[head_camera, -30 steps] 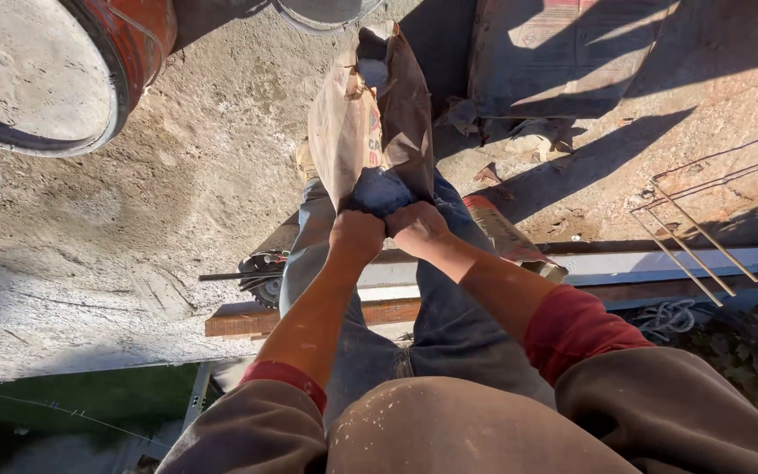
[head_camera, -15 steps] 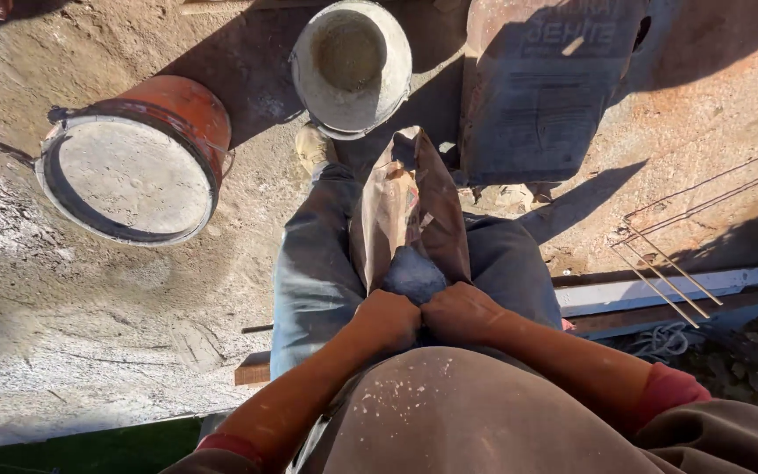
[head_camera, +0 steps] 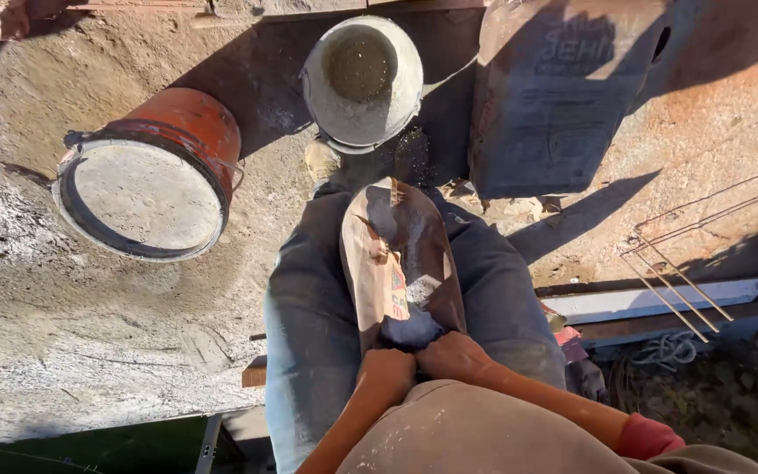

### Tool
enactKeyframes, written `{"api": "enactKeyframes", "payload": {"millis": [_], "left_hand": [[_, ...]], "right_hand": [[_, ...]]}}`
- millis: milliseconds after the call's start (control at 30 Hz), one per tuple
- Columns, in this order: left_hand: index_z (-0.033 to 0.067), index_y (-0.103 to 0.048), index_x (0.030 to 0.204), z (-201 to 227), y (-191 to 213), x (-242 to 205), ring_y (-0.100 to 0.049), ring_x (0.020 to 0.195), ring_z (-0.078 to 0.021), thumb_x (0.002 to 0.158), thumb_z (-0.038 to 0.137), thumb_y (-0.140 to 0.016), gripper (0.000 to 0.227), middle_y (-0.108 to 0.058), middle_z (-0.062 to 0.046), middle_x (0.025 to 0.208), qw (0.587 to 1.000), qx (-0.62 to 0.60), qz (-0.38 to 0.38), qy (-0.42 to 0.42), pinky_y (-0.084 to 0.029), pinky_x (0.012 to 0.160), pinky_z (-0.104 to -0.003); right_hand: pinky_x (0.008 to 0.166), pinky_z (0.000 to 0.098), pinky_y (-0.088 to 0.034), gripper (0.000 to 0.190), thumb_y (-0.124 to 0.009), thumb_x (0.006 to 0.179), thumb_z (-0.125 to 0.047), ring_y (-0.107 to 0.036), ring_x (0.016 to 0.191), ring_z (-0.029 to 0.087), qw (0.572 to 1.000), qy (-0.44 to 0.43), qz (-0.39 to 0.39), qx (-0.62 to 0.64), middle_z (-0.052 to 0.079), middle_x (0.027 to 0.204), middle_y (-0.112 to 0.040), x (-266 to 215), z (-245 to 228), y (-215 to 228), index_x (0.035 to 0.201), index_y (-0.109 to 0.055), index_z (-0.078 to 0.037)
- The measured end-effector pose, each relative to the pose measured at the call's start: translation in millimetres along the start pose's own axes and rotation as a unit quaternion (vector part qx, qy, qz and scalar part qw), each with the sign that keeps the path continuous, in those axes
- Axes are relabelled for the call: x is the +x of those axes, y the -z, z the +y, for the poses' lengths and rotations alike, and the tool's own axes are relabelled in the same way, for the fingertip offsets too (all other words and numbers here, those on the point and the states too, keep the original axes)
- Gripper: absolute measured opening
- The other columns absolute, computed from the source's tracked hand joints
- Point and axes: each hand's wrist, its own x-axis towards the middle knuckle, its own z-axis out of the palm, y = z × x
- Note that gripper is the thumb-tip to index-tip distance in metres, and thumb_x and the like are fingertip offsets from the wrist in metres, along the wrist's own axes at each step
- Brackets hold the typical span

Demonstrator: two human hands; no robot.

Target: Mixing concrete by adding sand and cement into a cement mixer using buckets and a shovel.

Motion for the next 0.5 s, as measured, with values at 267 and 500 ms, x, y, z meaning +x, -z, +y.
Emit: {"api": "enactKeyframes", "payload": {"millis": [267,500], "left_hand": [[0.0099,-0.080,0.087,19,-21,-55,-0.074,0.084,-0.0359,0.089,0.022,-0.060,0.023,-0.075,-0.017,0.092,0.998,-0.034,-0.013,-0.043,-0.058,0.074,-0.050],[0.0089,-0.079,0.084,13,-15,-83,-0.073,0.079,-0.0378,0.089,0.024,-0.060,0.025,-0.075,-0.019,0.089,0.997,-0.040,-0.007,-0.070,-0.057,0.072,-0.050]], "right_hand": [[0.054,0.0437,-0.055,0.013,-0.062,0.089,-0.017,-0.073,0.070,0.030,0.993,0.049,-0.074,0.079,0.011,0.076,-0.075,-50,-63,-108,0.085,-0.074,-0.013],[0.058,0.0456,-0.056,0.016,-0.063,0.087,-0.018,-0.073,0.071,0.031,0.995,0.040,-0.076,0.043,0.013,0.077,-0.073,-39,-68,-29,0.078,-0.075,-0.012]]}}
